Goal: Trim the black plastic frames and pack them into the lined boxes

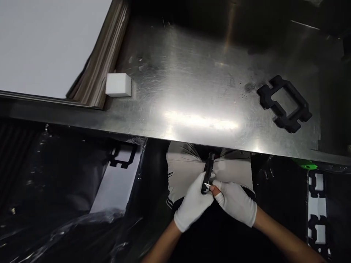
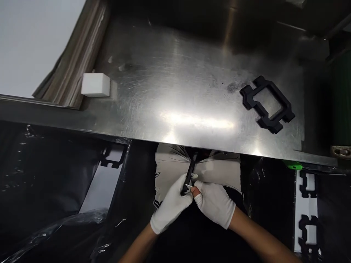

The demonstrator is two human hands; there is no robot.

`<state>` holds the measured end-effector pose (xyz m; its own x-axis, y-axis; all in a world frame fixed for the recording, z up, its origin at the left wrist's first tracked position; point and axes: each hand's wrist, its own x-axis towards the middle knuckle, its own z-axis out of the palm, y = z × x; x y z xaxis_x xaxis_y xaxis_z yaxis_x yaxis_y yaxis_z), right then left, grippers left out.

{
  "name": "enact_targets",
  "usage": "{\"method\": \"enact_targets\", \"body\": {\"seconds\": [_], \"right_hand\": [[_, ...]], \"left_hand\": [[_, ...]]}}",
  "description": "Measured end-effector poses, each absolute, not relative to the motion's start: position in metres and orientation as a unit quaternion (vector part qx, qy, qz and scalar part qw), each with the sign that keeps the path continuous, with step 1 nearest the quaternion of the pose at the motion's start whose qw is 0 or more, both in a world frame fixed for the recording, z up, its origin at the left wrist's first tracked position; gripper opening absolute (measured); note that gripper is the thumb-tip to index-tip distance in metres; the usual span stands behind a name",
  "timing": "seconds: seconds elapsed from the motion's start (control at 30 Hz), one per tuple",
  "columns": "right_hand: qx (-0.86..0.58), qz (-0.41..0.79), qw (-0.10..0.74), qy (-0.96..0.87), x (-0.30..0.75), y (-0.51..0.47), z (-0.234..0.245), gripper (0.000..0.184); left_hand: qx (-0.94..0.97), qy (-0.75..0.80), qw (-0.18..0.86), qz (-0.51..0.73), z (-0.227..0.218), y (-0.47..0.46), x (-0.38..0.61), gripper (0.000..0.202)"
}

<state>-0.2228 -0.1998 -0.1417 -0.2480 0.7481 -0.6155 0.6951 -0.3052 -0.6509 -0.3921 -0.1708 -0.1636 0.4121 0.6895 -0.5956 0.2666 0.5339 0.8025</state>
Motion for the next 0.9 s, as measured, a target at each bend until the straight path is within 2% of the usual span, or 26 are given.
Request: {"method": "enact_targets", "body": {"seconds": [0.2,0.37,0.73,0.9], "right_hand": [[-0.613,0.539,0.010,-0.577,-0.226,-0.197,-0.144,0.037],[-0.637,0.530,0.040,-0.559,-0.229,-0.205,-0.156,0.037],[-0.664,0.559,0.128,-0.481,-0.228,-0.214,-0.158,0.037],[-0.667,0.560,0.122,-0.476,-0.229,-0.214,-0.160,0.039]], "left_hand": [[0.444,0.524,0.715,0.131,-0.166,-0.169,-0.393,0.049],[0.445,0.528,0.709,0.144,-0.166,-0.168,-0.387,0.029],[0.457,0.553,0.682,0.139,-0.170,-0.174,-0.376,0.017],[0.450,0.555,0.685,0.140,-0.170,-0.173,-0.374,0.017]]}}
